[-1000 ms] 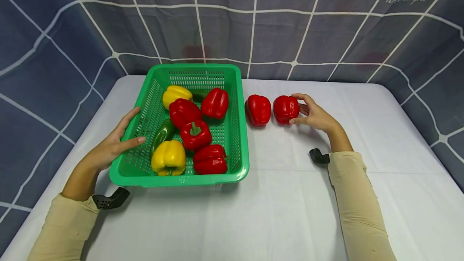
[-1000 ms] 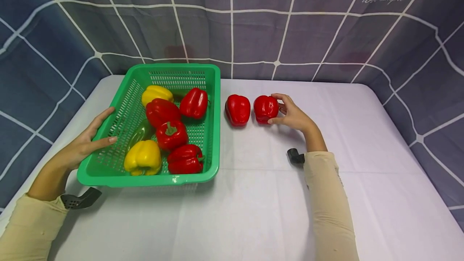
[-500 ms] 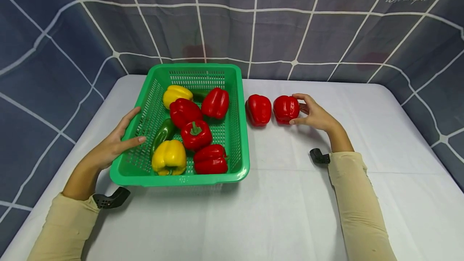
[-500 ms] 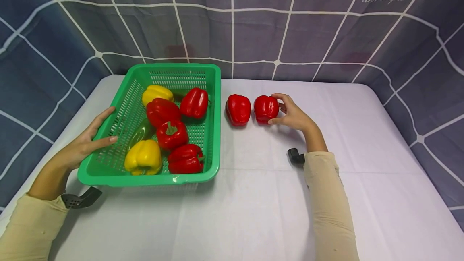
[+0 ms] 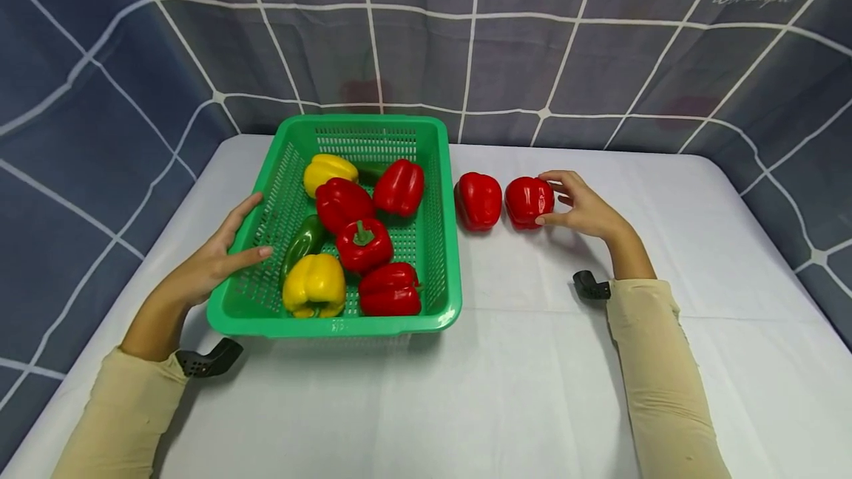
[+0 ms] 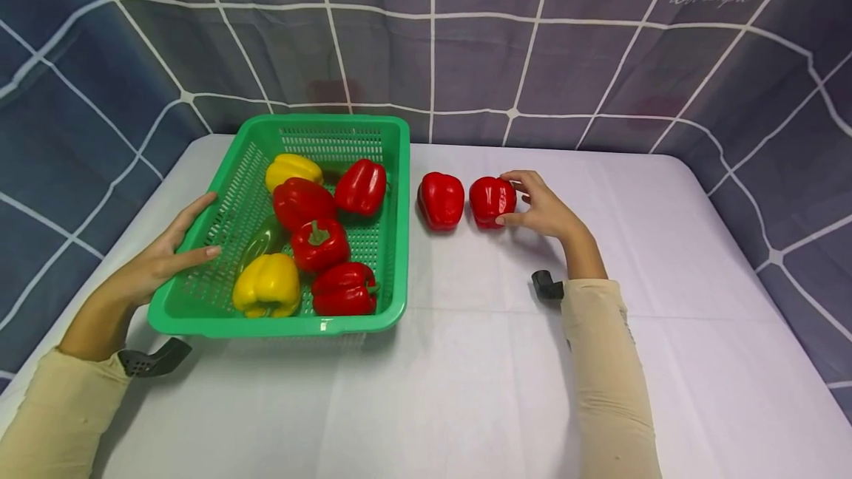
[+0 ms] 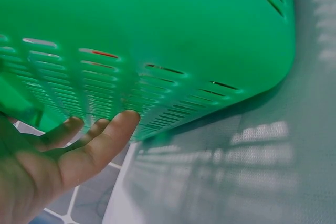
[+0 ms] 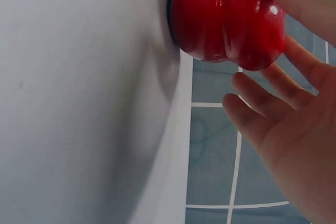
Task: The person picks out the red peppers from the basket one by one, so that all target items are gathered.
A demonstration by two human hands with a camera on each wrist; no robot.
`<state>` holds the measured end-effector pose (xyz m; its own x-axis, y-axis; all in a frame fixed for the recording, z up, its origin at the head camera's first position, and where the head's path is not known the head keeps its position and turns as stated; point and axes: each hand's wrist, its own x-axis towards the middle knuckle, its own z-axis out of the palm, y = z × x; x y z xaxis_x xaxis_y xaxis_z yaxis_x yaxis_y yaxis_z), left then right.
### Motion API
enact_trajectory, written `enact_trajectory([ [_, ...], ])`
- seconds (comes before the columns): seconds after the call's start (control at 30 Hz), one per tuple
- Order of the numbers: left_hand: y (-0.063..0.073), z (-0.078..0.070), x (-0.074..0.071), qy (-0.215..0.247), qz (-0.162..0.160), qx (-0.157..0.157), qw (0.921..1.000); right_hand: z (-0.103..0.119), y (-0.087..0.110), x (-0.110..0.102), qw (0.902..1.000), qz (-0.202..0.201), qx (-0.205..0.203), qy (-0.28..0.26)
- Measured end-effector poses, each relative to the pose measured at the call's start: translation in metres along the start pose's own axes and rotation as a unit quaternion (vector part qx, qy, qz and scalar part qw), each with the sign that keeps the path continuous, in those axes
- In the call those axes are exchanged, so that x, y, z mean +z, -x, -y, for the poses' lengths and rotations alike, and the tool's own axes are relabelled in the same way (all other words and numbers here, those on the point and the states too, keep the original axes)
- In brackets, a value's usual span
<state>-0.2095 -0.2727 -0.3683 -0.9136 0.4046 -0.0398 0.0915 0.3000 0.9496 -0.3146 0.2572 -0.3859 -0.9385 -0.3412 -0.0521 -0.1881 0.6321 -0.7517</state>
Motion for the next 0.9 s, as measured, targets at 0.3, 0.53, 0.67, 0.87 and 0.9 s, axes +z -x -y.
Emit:
enact_trajectory([
  [0.3, 0.0041, 0.0010, -0.0006, -0.001, 0.006, 0.003, 1.0000, 0.0018, 0.0010, 0.0018, 0.9999, 0.003, 0.009, 0.005],
  [0.53, 0.0054, 0.0000, -0.0002, 0.005, 0.001, -0.004, 1.0000, 0.0023, 0.0009, 0.0028, 0.9999, 0.003, 0.005, 0.013],
  [0.67, 0.0040, -0.0014, -0.0005, -0.004, -0.003, -0.009, 0.9999, 0.0045, 0.0027, 0.0020, 0.9998, 0.001, 0.006, 0.017],
  [0.87, 0.0015, -0.0044, -0.0005, 0.000, -0.001, -0.018, 0.9998, 0.0091, 0.0039, 0.0017, 0.9996, -0.011, 0.005, 0.026],
  [0.9, 0.0014, -0.0047, -0.0006, 0.003, 0.000, -0.021, 0.9998, 0.0101, 0.0033, 0.0023, 0.9994, -0.016, 0.000, 0.030],
])
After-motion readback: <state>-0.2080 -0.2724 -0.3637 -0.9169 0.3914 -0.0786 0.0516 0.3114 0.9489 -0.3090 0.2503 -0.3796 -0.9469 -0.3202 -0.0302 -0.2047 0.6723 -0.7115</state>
